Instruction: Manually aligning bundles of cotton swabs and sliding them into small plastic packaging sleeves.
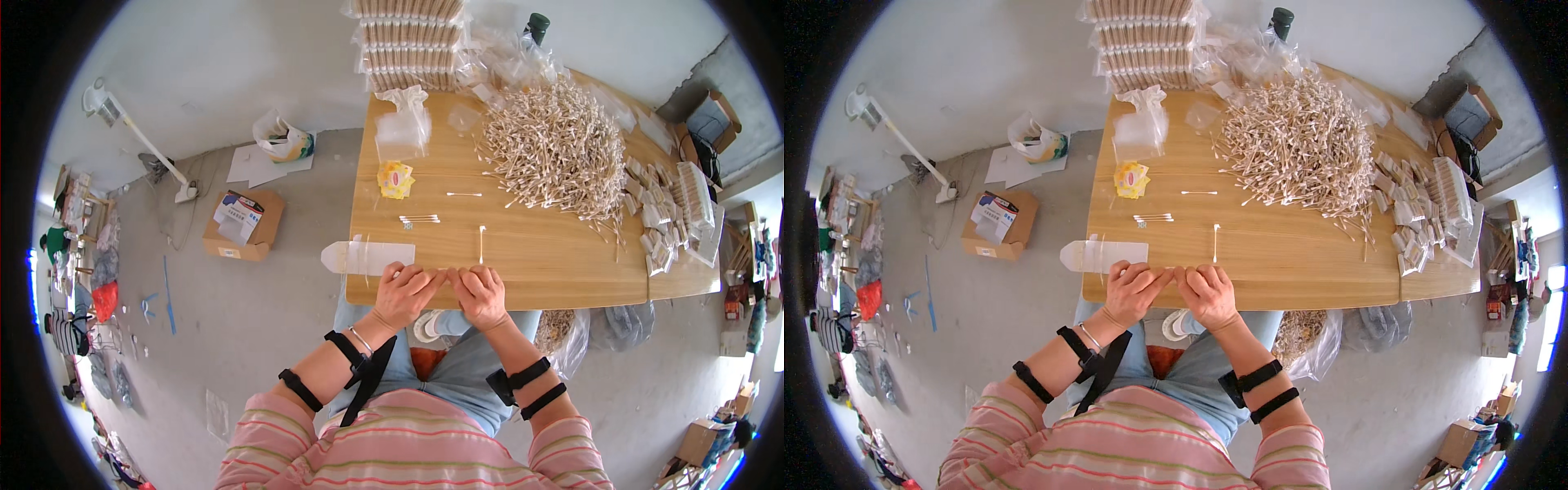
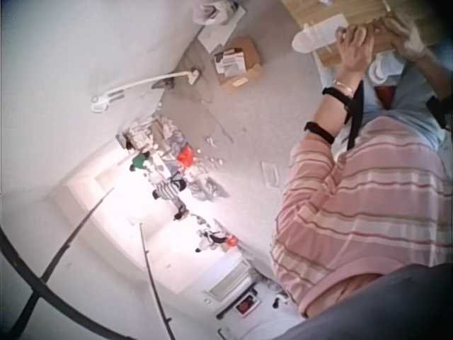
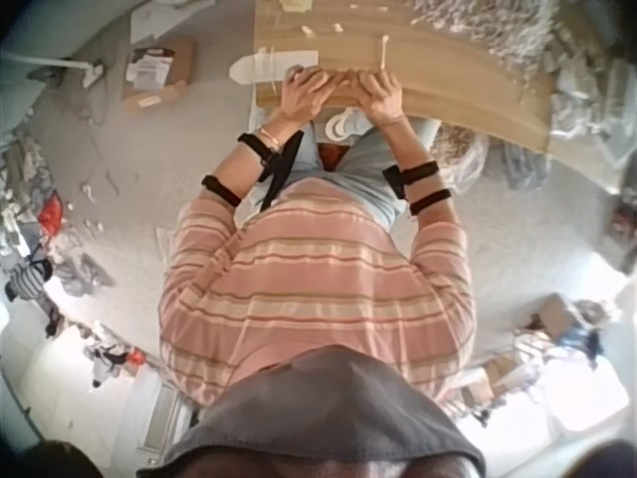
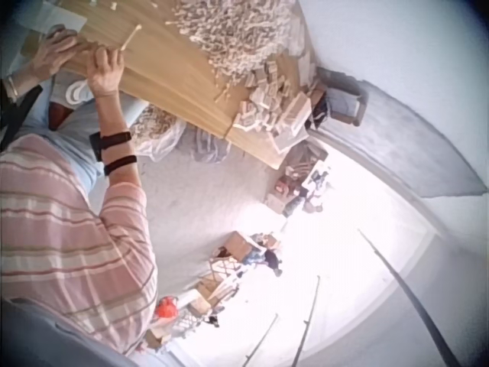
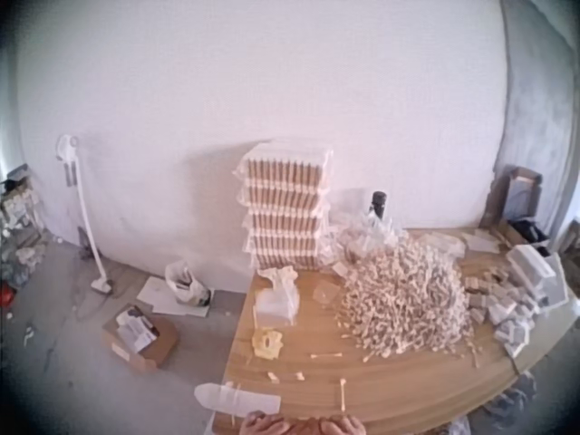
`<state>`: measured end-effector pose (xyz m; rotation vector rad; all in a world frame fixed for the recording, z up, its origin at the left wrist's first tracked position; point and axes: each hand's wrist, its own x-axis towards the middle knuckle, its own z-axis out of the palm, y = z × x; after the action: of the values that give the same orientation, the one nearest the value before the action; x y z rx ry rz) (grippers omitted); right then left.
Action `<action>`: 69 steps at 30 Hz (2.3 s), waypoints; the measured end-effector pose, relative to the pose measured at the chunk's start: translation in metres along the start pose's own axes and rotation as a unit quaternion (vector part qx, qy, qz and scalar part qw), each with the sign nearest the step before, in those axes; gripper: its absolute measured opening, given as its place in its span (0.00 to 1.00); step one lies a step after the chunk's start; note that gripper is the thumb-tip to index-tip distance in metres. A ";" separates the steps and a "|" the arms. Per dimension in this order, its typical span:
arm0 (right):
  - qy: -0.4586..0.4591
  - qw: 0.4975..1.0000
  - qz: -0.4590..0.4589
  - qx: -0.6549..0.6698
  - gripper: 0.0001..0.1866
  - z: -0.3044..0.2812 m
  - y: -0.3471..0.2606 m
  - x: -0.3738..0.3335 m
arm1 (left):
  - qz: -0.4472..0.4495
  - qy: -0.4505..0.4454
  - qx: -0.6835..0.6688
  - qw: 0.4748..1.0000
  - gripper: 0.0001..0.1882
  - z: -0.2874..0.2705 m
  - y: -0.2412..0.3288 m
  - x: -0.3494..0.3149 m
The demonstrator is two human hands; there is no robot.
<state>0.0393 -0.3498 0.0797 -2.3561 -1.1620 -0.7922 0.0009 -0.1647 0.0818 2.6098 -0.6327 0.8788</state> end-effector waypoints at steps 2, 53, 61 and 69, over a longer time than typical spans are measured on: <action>-0.001 1.000 -0.001 -0.003 0.17 -0.001 0.000 0.000 | -0.001 -0.006 0.002 1.000 0.16 -0.001 0.000 0.001; -0.008 0.988 0.066 0.140 0.14 -0.002 0.011 0.004 | -0.067 0.017 -0.172 0.983 0.13 0.009 -0.006 0.002; 0.019 0.980 0.103 0.170 0.10 -0.001 0.004 0.005 | -0.101 -0.024 -0.175 0.979 0.12 0.004 -0.003 0.003; -0.085 0.797 0.401 0.444 0.04 -0.019 -0.004 0.010 | -0.389 -0.076 -0.465 0.792 0.08 -0.015 0.000 0.010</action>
<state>0.0348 -0.3520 0.1012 -1.7876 -0.3143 0.2528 0.0008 -0.1616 0.0997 1.7211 0.0566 0.0224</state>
